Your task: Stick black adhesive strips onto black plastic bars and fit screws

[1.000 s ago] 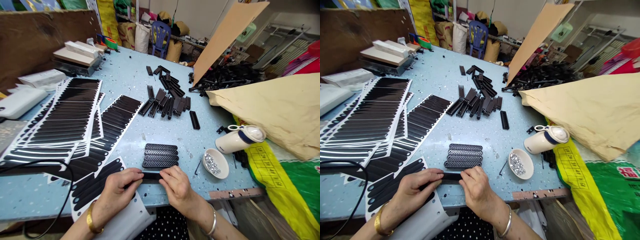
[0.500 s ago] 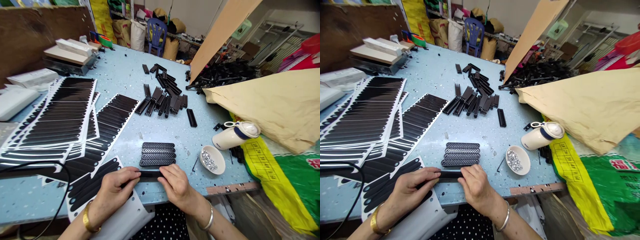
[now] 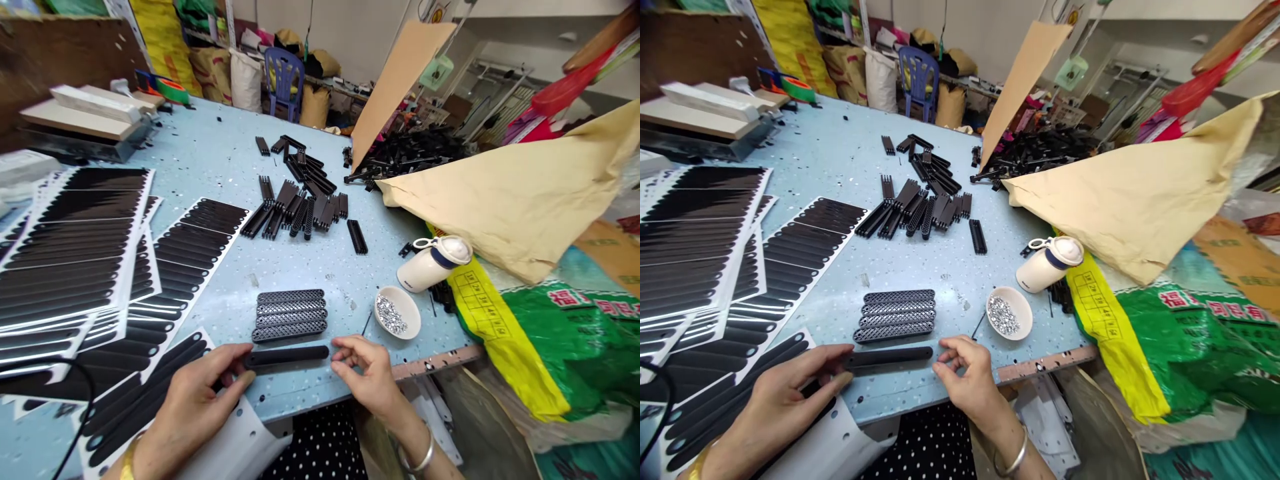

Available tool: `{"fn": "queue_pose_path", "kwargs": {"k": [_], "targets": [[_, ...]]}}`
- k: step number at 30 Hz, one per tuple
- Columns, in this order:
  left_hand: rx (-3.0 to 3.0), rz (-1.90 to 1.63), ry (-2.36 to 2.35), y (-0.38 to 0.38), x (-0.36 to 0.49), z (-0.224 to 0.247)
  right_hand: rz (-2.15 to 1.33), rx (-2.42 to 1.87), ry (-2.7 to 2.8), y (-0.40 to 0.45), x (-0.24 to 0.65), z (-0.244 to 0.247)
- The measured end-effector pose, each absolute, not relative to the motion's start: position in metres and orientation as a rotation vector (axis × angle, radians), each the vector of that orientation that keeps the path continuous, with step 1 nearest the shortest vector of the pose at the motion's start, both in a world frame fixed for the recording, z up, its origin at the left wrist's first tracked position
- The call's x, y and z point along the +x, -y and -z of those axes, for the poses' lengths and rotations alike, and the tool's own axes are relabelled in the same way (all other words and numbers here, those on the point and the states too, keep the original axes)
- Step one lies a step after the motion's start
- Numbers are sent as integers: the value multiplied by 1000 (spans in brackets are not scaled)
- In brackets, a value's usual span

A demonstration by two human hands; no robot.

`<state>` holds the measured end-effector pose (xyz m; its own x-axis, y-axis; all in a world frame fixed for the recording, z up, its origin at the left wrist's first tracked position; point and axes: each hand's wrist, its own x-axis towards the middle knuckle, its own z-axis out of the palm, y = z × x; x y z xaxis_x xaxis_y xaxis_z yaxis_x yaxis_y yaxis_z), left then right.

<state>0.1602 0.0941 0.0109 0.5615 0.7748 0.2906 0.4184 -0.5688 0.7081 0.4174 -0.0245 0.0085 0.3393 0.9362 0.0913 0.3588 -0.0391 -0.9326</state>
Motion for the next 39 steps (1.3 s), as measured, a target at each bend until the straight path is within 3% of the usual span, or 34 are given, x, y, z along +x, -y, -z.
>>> {"fn": "queue_pose_path", "kwargs": {"k": [15, 39], "targets": [[2355, -794, -843, -101, 160, -4, -1231, -1546, 897, -3, 416, -4], [2338, -851, -824, -104, 159, 2, -1307, -1557, 811, -13, 411, -6]]}}
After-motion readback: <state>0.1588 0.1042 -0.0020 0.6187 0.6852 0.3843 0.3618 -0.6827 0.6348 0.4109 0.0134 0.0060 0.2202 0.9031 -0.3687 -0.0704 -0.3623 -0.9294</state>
